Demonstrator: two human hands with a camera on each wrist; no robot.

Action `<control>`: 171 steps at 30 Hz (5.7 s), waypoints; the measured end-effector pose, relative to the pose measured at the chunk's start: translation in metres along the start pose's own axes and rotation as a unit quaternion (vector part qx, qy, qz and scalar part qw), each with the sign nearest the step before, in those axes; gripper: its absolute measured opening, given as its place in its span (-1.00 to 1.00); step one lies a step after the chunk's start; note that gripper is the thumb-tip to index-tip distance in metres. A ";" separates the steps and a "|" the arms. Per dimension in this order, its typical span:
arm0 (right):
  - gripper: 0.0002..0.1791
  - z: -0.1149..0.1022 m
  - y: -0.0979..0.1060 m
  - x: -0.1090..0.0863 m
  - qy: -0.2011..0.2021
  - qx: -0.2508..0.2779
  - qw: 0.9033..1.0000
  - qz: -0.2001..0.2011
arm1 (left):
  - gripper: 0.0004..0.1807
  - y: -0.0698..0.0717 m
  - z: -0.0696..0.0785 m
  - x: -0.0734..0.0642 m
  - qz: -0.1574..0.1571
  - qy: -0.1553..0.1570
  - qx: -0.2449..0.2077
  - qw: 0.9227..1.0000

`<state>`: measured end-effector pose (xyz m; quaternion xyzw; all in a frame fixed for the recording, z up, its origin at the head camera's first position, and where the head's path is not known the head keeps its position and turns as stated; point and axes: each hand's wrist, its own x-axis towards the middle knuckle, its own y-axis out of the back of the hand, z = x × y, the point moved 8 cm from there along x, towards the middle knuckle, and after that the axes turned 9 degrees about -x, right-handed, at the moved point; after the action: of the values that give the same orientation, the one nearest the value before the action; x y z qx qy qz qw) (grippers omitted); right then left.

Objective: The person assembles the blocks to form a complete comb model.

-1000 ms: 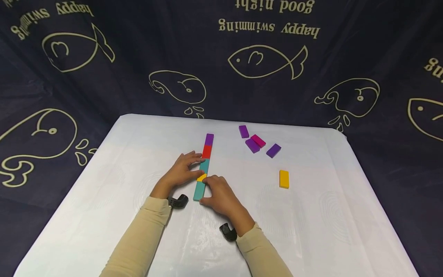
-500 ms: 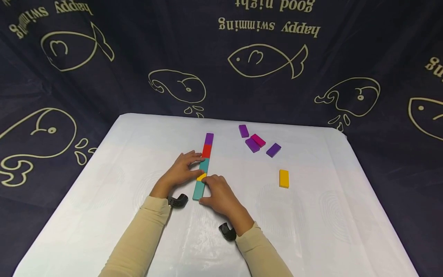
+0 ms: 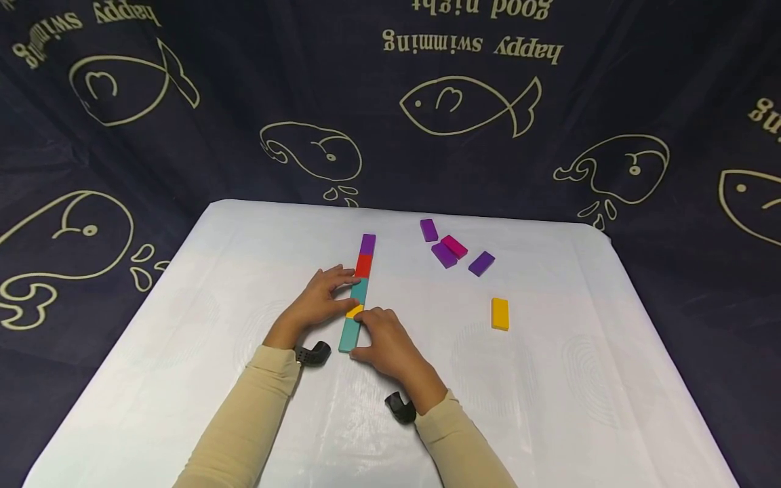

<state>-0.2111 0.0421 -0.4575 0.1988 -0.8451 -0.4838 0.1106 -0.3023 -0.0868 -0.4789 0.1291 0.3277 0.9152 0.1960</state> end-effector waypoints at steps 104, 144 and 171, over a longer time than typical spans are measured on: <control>-0.33 0.197 0.107 -0.086 -0.212 0.065 0.973 0.065 | -0.44 0.000 0.002 -0.003 -0.006 0.000 -0.011 1.000; -0.39 0.113 0.074 -0.032 -0.053 0.087 0.993 0.065 | -0.19 -0.004 0.011 -0.015 -0.090 0.023 0.016 0.996; -0.37 0.047 0.049 -0.026 -0.012 0.047 0.998 0.026 | -0.25 -0.009 0.006 -0.010 -0.066 0.016 0.011 0.998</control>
<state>-0.2167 0.1118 -0.4392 0.1758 -0.8733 -0.4423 0.1041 -0.2890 -0.0818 -0.4810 0.0946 0.3484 0.8985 0.2496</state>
